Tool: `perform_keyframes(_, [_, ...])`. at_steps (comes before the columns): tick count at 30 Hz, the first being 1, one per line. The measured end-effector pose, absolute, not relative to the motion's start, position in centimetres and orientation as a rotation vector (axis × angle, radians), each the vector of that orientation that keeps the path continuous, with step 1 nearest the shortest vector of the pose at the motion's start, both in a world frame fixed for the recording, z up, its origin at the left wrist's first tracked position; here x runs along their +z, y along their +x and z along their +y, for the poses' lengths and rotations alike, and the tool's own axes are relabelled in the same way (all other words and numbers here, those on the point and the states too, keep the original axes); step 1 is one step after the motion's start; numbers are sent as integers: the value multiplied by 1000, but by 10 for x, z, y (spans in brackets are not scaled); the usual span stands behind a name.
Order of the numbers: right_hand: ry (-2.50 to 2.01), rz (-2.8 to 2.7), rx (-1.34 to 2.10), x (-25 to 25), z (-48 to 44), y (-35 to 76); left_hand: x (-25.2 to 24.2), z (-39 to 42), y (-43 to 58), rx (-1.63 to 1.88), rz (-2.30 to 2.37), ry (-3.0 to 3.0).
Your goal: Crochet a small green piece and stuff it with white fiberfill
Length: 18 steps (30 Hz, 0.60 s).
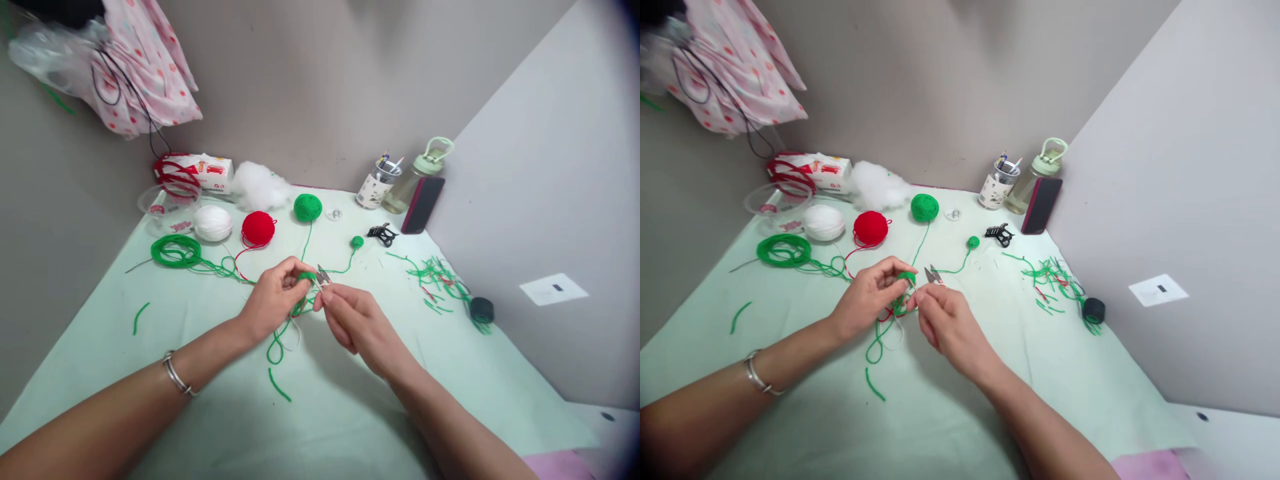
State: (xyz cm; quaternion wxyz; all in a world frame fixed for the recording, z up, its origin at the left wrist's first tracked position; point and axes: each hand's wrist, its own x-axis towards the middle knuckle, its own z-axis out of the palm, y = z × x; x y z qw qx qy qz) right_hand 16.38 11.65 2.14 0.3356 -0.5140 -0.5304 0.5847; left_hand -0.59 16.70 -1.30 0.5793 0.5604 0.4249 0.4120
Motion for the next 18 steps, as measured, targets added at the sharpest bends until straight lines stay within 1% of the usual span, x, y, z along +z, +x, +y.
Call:
perform_keyframes(4, [-1463,-1675,1104,19,101,152,-12,166,-5,992,958,1297])
perform_keyframes(6, [-1452,-1691,1082,19,100,150,-12,164,-7,1000,926,1297])
perform_keyframes(8, [-1386,-1581,1287,19,106,152,-12,162,-9,1002,892,1287])
perform_keyframes(12, [-1089,-1131,1907,21,120,160,-13,166,-12,1089,867,1311])
perform_keyframes(15, [-866,-1059,2284,19,120,164,-16,172,-15,1139,907,1351])
perform_keyframes(17, [-785,-1115,2408,16,117,164,-18,176,-15,1131,926,1332])
perform_keyframes(18, [-777,-1132,2403,15,116,164,-19,177,-16,1132,927,1312])
